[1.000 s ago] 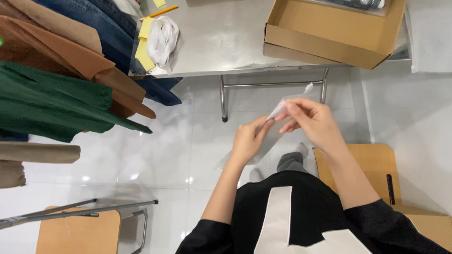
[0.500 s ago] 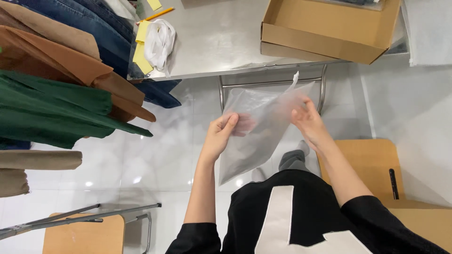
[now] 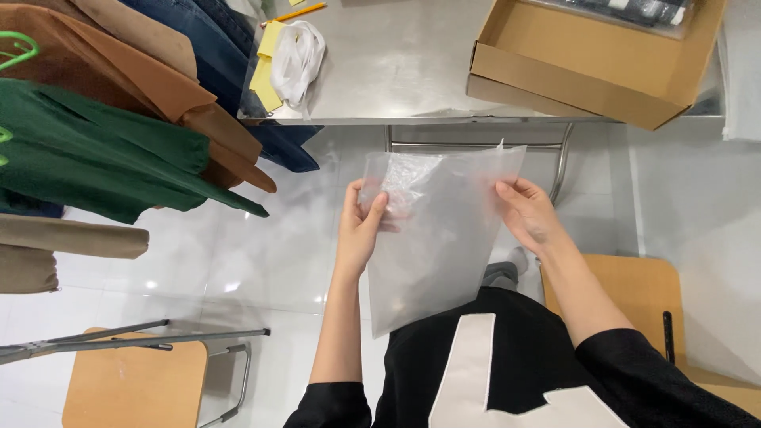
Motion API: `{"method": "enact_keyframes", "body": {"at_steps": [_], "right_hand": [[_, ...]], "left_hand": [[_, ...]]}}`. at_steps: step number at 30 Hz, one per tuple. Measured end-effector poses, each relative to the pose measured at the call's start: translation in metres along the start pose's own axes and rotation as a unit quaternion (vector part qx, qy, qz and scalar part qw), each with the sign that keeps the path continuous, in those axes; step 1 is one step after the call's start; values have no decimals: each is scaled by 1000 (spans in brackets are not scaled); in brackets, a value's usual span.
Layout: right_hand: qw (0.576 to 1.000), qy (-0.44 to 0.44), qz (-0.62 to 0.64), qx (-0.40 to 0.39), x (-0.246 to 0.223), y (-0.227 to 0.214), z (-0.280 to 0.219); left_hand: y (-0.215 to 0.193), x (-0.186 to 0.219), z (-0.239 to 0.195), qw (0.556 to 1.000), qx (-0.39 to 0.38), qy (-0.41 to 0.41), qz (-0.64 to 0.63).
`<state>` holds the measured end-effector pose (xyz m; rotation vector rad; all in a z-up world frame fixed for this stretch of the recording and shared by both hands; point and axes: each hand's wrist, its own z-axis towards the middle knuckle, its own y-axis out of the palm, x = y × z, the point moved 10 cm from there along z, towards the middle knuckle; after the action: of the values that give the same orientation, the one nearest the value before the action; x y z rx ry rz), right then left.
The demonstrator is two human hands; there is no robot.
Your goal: The person hangs a green garment on a hanger, then unpacks a checkered garment from a plastic bag and a cardboard box. They hang the checkered garment on a hanger and place it on a clothing rack. The person then folds a plastic bag and places it on a stack of boxes.
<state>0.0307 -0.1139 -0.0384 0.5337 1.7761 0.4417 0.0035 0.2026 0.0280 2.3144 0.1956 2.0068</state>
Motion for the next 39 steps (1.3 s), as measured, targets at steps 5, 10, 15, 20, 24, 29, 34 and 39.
{"method": "enact_keyframes", "body": {"at_steps": [5, 10, 15, 20, 24, 29, 34, 39], "right_hand": [[994, -30, -99, 43, -18, 7, -2], [987, -64, -120, 82, -40, 12, -6], [984, -106, -113, 86, -62, 13, -8], [986, -86, -103, 95, -73, 12, -11], [985, -85, -101, 109, -66, -5, -5], [985, -84, -107, 102, -62, -10, 0], [984, -91, -119, 98, -60, -12, 3], [984, -100, -106, 100, -64, -6, -1]], "left_hand": [[-11, 23, -2, 991, 131, 30, 13], [-8, 32, -3, 982, 182, 44, -4], [1, 29, 2, 984, 174, 43, -16], [6, 32, 3, 986, 165, 35, -13], [8, 31, 3, 986, 162, 29, -4], [7, 27, 3, 987, 161, 20, -11], [3, 27, 0, 986, 165, 18, -16], [3, 28, -4, 986, 164, 9, -16]]}}
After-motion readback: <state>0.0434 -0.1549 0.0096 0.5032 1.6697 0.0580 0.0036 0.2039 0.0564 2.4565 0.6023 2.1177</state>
